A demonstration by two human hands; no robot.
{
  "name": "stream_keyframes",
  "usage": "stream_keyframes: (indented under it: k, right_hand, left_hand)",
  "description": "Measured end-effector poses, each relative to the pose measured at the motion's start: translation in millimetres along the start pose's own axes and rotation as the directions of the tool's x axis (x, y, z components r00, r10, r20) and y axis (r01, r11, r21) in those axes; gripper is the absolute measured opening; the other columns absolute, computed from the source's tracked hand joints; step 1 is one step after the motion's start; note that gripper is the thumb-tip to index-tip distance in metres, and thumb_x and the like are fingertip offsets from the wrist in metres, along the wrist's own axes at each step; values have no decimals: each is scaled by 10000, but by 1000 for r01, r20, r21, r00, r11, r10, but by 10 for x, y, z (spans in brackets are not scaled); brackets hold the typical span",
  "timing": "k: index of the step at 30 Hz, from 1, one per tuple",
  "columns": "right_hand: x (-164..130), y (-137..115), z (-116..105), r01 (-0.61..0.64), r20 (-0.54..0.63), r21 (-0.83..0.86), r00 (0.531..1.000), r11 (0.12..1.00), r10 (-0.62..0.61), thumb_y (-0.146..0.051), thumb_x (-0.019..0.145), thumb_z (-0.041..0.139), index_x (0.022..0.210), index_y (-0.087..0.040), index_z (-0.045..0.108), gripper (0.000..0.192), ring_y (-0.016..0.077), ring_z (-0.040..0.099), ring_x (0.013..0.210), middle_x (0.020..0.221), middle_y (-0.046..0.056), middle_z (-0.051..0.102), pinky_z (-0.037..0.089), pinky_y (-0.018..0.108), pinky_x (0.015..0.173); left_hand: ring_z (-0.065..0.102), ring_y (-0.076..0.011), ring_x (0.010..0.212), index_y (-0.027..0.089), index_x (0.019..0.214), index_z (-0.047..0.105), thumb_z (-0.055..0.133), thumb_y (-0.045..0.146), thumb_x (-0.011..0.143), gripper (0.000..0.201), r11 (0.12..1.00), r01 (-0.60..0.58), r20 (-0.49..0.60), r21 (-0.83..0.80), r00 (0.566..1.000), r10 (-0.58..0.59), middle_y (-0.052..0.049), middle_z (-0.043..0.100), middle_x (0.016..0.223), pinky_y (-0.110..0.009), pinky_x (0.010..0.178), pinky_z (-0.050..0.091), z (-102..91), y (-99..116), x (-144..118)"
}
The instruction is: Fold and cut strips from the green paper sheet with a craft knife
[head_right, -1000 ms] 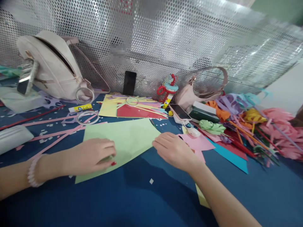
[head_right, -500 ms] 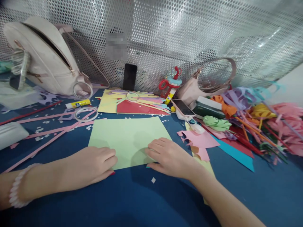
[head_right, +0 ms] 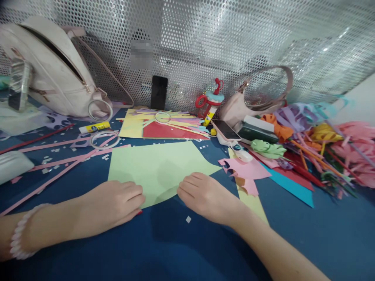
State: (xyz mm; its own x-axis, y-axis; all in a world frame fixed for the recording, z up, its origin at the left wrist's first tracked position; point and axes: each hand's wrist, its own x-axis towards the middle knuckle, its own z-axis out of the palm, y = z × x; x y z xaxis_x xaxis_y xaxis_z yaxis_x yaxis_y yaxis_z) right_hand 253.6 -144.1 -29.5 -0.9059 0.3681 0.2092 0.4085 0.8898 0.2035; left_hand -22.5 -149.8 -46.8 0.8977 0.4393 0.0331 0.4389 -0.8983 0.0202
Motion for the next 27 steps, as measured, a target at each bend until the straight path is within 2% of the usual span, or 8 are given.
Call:
stream_keyframes:
  k: [2, 6, 11, 16, 21, 27]
  right_hand:
    - [-7, 2, -12, -2, 10, -10, 1000, 1000, 2, -136, 947, 372, 859, -179, 625, 271, 181, 580, 746, 756, 72, 634, 456, 349, 722]
    - [9, -24, 12, -36, 9, -28, 999, 999, 37, -111, 909, 392, 783, -171, 605, 254, 174, 538, 701, 709, 56, 598, 415, 332, 685]
    - [23, -11, 18, -99, -21, 22, 995, 995, 100, -105, 909, 401, 817, -161, 605, 231, 169, 534, 706, 727, 56, 602, 395, 307, 663]
    - [-16, 60, 6, -134, 2, 120, 991, 984, 135, -98, 897, 388, 826, -172, 599, 235, 166, 527, 704, 731, 55, 597, 407, 305, 664]
    - [-20, 59, 18, -175, 26, 169, 985, 970, 173, -78, 847, 384, 775, -180, 579, 231, 164, 489, 673, 701, 46, 562, 401, 302, 643]
    - [-6, 25, 37, -238, 116, 201, 969, 950, 218, -76, 803, 416, 717, -184, 541, 186, 162, 459, 665, 684, 35, 537, 375, 298, 642]
  left_hand:
    - [531, -188, 650, 190, 834, 514, 528, 150, 903, 81, 1000, -8, -8, 7, 1000, 9, -19, 546, 810, -322, 471, 324, -2, 16, -4]
    - [541, -194, 662, 190, 834, 529, 565, 243, 904, 95, 1000, 13, -42, -13, 999, -14, -22, 556, 807, -321, 465, 316, 12, 39, -6]
    - [524, -194, 655, 184, 837, 522, 572, 91, 838, 106, 999, -37, -33, 36, 999, 38, -31, 558, 805, -313, 462, 287, 34, 20, -19]
    - [515, -191, 625, 177, 827, 529, 555, -1, 768, 189, 999, -13, -7, 31, 1000, 13, -28, 547, 782, -316, 452, 275, 22, 3, -38]
    - [517, -204, 642, 177, 809, 525, 548, 106, 851, 86, 998, -20, -65, 57, 998, 24, -40, 543, 768, -318, 466, 293, 35, 1, -41]
    - [527, -210, 642, 167, 817, 542, 530, -16, 748, 196, 998, 43, 49, 46, 998, -45, -42, 562, 793, -317, 471, 304, -36, -1, -8]
